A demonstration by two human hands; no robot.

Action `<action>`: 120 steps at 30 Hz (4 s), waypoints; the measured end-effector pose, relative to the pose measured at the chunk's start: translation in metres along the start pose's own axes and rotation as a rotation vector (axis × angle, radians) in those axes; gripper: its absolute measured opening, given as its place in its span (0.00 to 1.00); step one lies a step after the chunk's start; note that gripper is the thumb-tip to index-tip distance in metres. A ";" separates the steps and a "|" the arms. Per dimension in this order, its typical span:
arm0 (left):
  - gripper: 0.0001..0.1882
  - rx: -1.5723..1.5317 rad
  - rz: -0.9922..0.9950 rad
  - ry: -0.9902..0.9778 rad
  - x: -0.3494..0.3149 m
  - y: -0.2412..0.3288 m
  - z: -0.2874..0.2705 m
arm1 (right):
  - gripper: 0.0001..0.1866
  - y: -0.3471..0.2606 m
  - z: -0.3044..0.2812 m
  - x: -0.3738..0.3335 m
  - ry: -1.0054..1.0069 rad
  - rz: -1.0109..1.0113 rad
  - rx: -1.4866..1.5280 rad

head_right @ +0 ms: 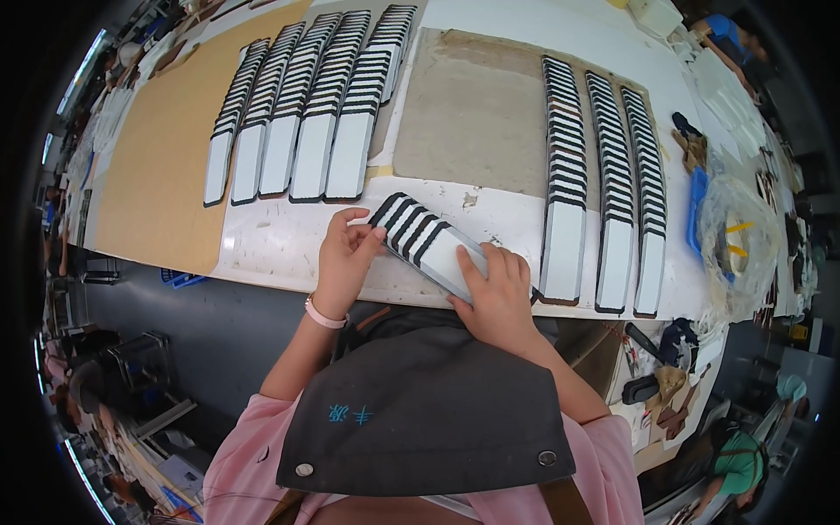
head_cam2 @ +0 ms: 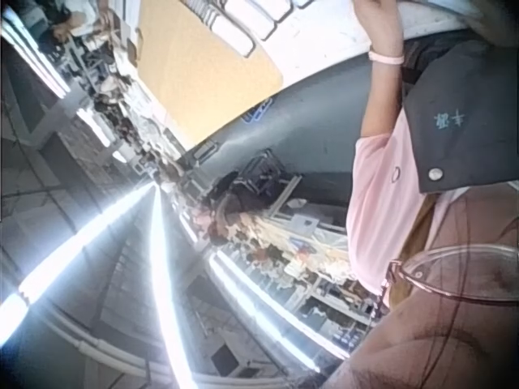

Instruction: Checking and stacking wallet components at a workshop table.

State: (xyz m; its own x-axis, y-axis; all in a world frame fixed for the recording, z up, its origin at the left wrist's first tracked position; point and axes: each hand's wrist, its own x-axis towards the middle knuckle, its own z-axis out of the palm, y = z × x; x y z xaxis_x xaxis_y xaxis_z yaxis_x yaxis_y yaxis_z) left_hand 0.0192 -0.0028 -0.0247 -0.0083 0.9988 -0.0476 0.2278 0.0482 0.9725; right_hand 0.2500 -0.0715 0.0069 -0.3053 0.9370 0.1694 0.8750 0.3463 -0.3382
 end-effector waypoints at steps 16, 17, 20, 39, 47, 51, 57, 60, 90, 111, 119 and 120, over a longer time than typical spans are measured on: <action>0.26 -0.483 -0.172 -0.167 -0.023 0.030 0.043 | 0.25 0.013 -0.028 0.032 -0.100 0.190 0.407; 0.27 -0.501 -0.154 -0.156 -0.023 0.034 0.042 | 0.24 0.014 -0.027 0.033 -0.051 0.153 0.465; 0.27 -0.542 -0.121 -0.144 -0.009 0.045 0.041 | 0.22 0.011 -0.038 0.047 0.032 0.077 0.440; 0.27 0.572 0.523 -0.027 0.105 0.024 0.022 | 0.18 0.044 0.014 0.125 0.111 -0.100 -0.247; 0.22 0.094 0.221 -0.291 0.164 0.021 0.055 | 0.16 0.145 0.007 0.203 0.274 0.495 0.495; 0.25 0.120 0.165 -0.383 0.224 0.012 0.109 | 0.19 0.189 0.030 0.251 0.311 0.734 0.633; 0.26 0.255 0.300 -0.306 0.269 0.003 0.165 | 0.21 0.223 0.031 0.285 0.108 0.835 0.362; 0.25 0.367 0.295 -0.285 0.275 -0.002 0.168 | 0.21 0.221 0.026 0.290 0.005 0.822 0.365; 0.14 -0.092 -0.067 -0.132 0.104 0.006 0.001 | 0.36 0.027 -0.020 0.111 0.027 -0.070 0.193; 0.11 0.141 0.218 0.052 -0.002 -0.017 -0.017 | 0.47 -0.008 0.024 0.048 0.000 -0.021 0.197; 0.10 0.141 0.125 0.070 -0.009 -0.011 -0.016 | 0.44 -0.011 0.020 0.044 0.025 -0.051 0.171; 0.09 0.147 0.065 0.058 -0.008 -0.009 -0.017 | 0.44 -0.011 0.021 0.043 0.026 -0.053 0.171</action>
State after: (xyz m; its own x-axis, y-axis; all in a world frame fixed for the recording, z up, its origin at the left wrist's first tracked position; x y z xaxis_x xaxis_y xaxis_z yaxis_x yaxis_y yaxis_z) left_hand 0.0007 -0.0116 -0.0295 -0.0444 0.9985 0.0321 0.3695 -0.0134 0.9291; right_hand 0.2189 -0.0338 -0.0013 -0.3371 0.9167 0.2144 0.7806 0.3994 -0.4808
